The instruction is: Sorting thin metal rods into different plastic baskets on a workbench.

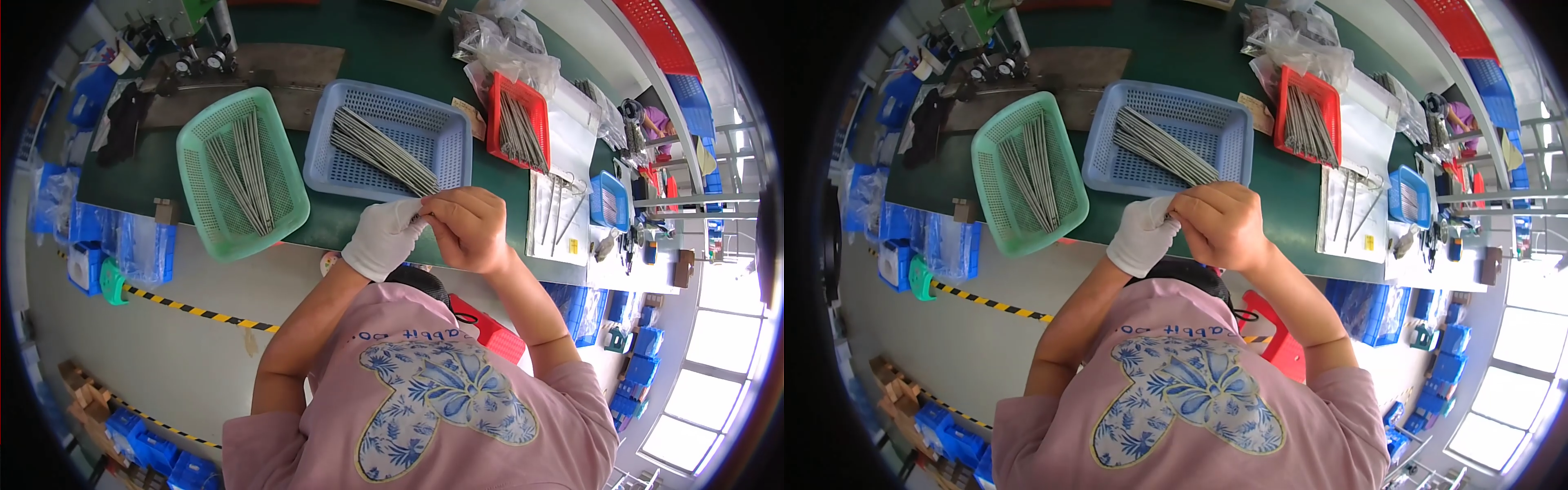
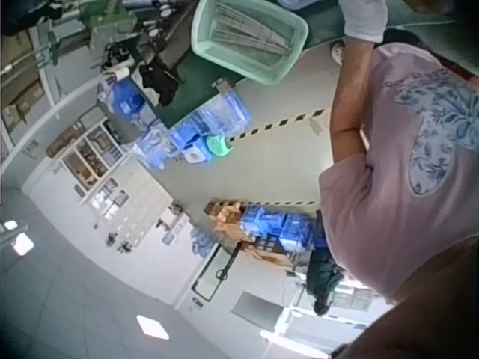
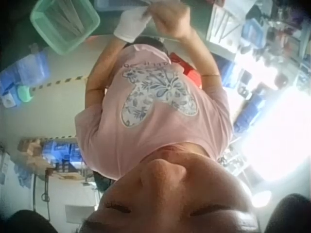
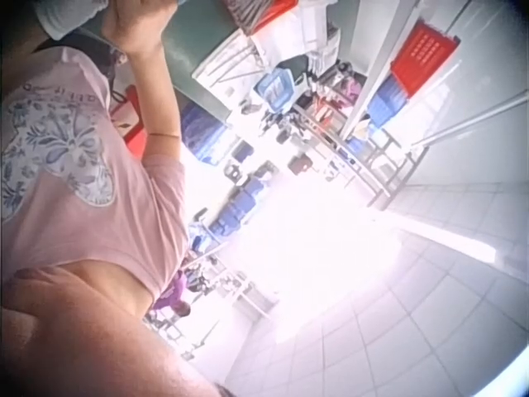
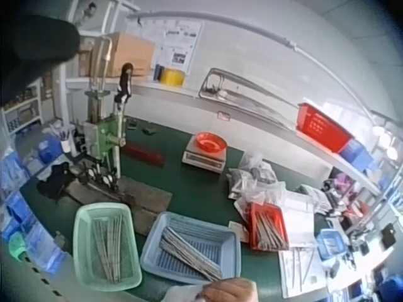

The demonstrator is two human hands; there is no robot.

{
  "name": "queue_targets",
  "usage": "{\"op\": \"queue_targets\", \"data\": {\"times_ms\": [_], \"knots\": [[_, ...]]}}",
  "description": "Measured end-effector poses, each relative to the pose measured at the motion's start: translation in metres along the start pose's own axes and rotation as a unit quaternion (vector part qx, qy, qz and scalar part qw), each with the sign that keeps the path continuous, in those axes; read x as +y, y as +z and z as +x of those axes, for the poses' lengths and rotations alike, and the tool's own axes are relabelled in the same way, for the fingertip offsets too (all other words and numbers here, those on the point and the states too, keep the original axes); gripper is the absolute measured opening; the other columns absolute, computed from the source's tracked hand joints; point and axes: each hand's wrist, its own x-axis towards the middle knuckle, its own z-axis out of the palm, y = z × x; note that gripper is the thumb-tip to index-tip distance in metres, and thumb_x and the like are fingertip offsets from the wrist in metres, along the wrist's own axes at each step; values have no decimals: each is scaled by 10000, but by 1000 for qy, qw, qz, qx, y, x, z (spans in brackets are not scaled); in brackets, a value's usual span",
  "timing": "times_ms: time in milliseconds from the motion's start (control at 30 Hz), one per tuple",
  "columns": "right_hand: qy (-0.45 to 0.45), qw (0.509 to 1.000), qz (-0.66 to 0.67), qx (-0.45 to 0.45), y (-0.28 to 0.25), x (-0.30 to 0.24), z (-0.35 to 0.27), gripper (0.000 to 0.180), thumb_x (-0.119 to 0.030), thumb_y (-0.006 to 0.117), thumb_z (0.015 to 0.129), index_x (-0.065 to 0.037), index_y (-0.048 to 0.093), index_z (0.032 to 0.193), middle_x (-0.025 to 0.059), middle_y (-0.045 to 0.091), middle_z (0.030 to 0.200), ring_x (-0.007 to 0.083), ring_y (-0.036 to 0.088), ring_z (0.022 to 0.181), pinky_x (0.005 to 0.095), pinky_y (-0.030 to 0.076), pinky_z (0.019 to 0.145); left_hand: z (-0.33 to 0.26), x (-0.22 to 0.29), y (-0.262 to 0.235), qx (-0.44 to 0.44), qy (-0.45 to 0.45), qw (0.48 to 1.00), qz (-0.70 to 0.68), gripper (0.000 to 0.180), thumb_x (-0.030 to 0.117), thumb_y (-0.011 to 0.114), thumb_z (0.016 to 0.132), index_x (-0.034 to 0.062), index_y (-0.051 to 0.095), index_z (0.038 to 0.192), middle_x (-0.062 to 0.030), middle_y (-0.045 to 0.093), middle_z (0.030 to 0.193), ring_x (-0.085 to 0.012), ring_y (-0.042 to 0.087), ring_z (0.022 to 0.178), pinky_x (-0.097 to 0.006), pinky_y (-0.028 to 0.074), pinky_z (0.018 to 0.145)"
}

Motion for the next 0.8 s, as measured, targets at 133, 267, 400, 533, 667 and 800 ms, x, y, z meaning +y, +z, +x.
{"op": "queue_targets", "data": {"times_ms": [133,267,400,533,667,800], "knots": [[-7,1000,15,9,1,3,-2,144,20,617,606,-16,594,744,104,624,717,240,598,580,293,470,526,-1,0,-1,-31,-25,999,5,193,88,606,744,54,586,932,-150,597,744,-327,579,673,-364,459,562],[34,997,40,55,-11,-10,5,120,52,589,644,-5,596,749,112,623,713,230,599,574,277,468,522,1,5,-1,-13,-21,1000,5,172,114,598,768,57,586,929,-135,580,691,-314,569,629,-363,446,541],[59,994,86,23,-1,-2,1,102,61,576,668,4,597,750,117,623,709,228,599,570,271,466,519,2,8,-4,-31,-27,999,16,161,131,590,785,61,586,930,-112,556,633,-288,555,575,-358,423,507],[82,991,108,11,1,-2,-3,107,57,583,663,5,599,755,116,622,708,232,598,576,277,469,532,1,7,-5,-37,-46,998,-10,150,57,570,775,23,587,919,-120,554,640,-230,551,540,-307,424,496],[66,994,87,-4,0,-2,-3,134,45,602,631,-8,603,754,99,622,709,244,599,590,294,477,555,-1,5,-3,-25,-32,999,-13,153,66,581,760,40,583,911,-125,565,662,-277,556,579,-340,432,511],[-22,999,30,27,4,-2,-3,154,37,612,609,-19,604,752,84,624,713,252,601,605,308,482,563,-1,-1,0,-15,6,1000,-1,188,58,605,728,57,577,915,-143,590,736,-341,569,682,-382,455,561]]}}
